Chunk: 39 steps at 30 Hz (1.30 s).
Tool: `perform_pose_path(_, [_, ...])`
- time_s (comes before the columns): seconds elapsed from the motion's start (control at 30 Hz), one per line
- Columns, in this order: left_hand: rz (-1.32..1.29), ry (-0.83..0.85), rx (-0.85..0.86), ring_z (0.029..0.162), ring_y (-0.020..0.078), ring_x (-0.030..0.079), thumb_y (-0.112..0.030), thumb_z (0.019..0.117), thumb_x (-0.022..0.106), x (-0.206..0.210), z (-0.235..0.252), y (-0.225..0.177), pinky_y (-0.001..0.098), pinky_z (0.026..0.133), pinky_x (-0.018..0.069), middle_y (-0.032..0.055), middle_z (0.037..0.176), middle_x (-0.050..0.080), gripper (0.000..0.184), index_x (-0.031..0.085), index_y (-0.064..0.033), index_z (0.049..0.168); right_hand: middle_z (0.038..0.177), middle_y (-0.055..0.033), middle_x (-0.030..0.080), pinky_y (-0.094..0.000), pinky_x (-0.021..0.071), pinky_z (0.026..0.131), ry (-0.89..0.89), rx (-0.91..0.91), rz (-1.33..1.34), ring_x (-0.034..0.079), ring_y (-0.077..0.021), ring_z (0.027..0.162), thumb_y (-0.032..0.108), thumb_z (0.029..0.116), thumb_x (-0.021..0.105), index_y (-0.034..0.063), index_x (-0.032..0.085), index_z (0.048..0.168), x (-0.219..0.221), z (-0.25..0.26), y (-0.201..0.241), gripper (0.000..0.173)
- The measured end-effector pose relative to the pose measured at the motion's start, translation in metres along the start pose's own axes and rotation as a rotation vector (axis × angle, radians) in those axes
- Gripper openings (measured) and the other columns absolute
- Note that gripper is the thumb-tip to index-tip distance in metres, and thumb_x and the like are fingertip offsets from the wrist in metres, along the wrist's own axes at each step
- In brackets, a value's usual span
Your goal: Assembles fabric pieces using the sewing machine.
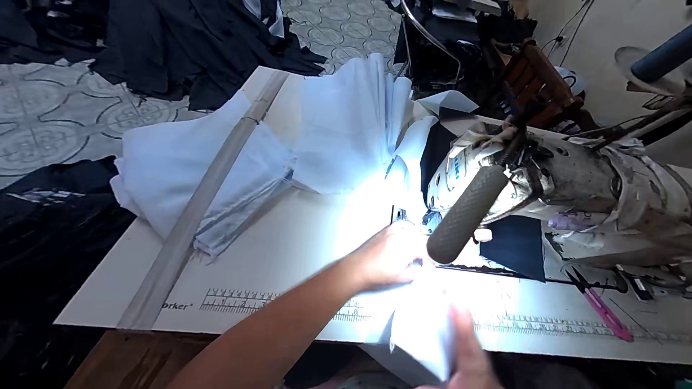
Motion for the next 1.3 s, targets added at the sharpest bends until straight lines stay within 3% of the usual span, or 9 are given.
perform_pose_path(0.1, [-0.055, -0.134, -0.209, 0.101, 0.0275, 0.068, -0.016, 0.0915, 0.061, -0.003, -0.002, 0.013, 0.0454, 0.092, 0.0523, 0.0154, 0.098, 0.073, 0.021, 0.074, 0.0004, 0.093, 0.108, -0.0167, 0.075, -0.0494, 0.0543, 0.096, -0.036, -0.028, -0.256, 0.072, -0.0296, 0.105, 0.032, 0.0919, 0.064, -0.0006, 0.072, 0.112, 0.025, -0.007, -0.004, 0.039])
perform_pose_path(0.17, [-0.135, -0.309, -0.254, 0.089, 0.014, 0.067, -0.02, 0.0908, 0.063, -0.002, -0.003, 0.021, 0.0345, 0.082, 0.0544, 0.0084, 0.091, 0.072, 0.02, 0.074, -0.0022, 0.092, 0.091, -0.0187, 0.076, -0.0368, 0.0603, 0.077, -0.214, 0.005, -0.382, 0.075, -0.0275, 0.085, 0.01, 0.0841, 0.061, -0.0065, 0.074, 0.095, -0.012, 0.02, -0.017, 0.024])
perform_pose_path(0.27, [-0.321, -0.416, -0.184, 0.096, 0.0005, 0.067, -0.016, 0.0914, 0.069, -0.004, -0.003, 0.009, 0.0206, 0.092, 0.053, 0.0054, 0.097, 0.075, 0.017, 0.076, -0.0002, 0.095, 0.091, -0.013, 0.072, -0.0253, 0.0522, 0.086, -0.409, -0.187, -0.479, 0.068, -0.0201, 0.09, 0.008, 0.0985, 0.056, 0.0028, 0.07, 0.101, -0.078, 0.045, -0.003, 0.015])
perform_pose_path(0.5, [0.32, 0.008, -0.104, 0.104, 0.0296, 0.071, 0.0, 0.0938, 0.057, 0.001, -0.03, -0.016, 0.0556, 0.096, 0.053, 0.0091, 0.105, 0.075, 0.022, 0.077, -0.0081, 0.095, 0.085, 0.001, 0.074, -0.0281, 0.0557, 0.076, 0.119, -0.381, -0.209, 0.07, -0.0139, 0.08, 0.016, 0.1004, 0.056, 0.0175, 0.074, 0.097, -0.024, -0.04, -0.001, 0.018])
perform_pose_path(0.67, [0.284, -0.144, -0.018, 0.114, 0.0287, 0.07, -0.009, 0.0956, 0.055, 0.042, -0.03, -0.061, 0.048, 0.098, 0.0546, 0.0107, 0.116, 0.074, 0.024, 0.077, -0.0087, 0.105, 0.081, -0.0107, 0.073, -0.0384, 0.0582, 0.068, -0.212, 0.139, -0.527, 0.072, -0.0241, 0.076, 0.033, 0.0973, 0.057, 0.0036, 0.075, 0.085, -0.095, -0.059, -0.036, 0.036])
perform_pose_path(0.87, [0.18, 0.219, -0.173, 0.151, 0.0343, 0.035, -0.047, 0.1015, 0.053, 0.078, -0.019, -0.079, 0.0634, 0.118, 0.0264, 0.0107, 0.16, 0.044, 0.054, 0.057, -0.0168, 0.146, 0.088, -0.0315, 0.067, -0.0644, 0.0482, 0.085, 0.571, 1.016, -0.175, 0.067, -0.0468, 0.091, 0.047, 0.1076, 0.045, -0.0139, 0.068, 0.096, -0.138, -0.064, -0.054, 0.066])
perform_pose_path(1.03, [0.236, 0.063, -0.087, 0.139, 0.0354, 0.053, -0.044, 0.0912, 0.066, 0.066, -0.041, -0.07, 0.0693, 0.11, 0.0361, 0.0102, 0.145, 0.06, 0.047, 0.071, -0.0174, 0.129, 0.083, -0.0107, 0.073, -0.032, 0.0585, 0.072, -0.102, 0.438, -0.026, 0.071, -0.0139, 0.078, 0.014, 0.0808, 0.072, -0.0034, 0.073, 0.094, -0.101, -0.077, -0.051, 0.021])
perform_pose_path(1.1, [0.28, -0.102, 0.0, 0.128, 0.0284, 0.063, -0.023, 0.0942, 0.06, 0.064, -0.044, -0.065, 0.0561, 0.107, 0.0459, 0.006, 0.131, 0.071, 0.027, 0.077, -0.0173, 0.113, 0.091, -0.006, 0.068, -0.0205, 0.0537, 0.084, -0.384, 0.056, -0.246, 0.066, -0.0104, 0.093, 0.015, 0.0909, 0.063, 0.0078, 0.067, 0.093, -0.111, -0.057, -0.047, 0.008])
perform_pose_path(1.3, [0.514, -0.418, 0.084, 0.122, 0.0168, 0.066, -0.016, 0.1088, 0.04, 0.037, -0.062, -0.086, 0.03, 0.105, 0.0487, 0.0051, 0.118, 0.076, 0.03, 0.069, -0.0158, 0.117, 0.122, 0.0007, 0.065, -0.0334, 0.0345, 0.108, -0.339, -0.199, -0.49, 0.055, -0.0168, 0.122, 0.027, 0.1041, 0.052, 0.0286, 0.065, 0.103, -0.131, -0.043, -0.056, 0.013])
Point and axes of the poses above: each hand's wrist, its own z-axis towards the middle knuckle, its own x-axis out of the palm, y = z × x, the point moved 2 cm from there along z, towards the middle knuckle
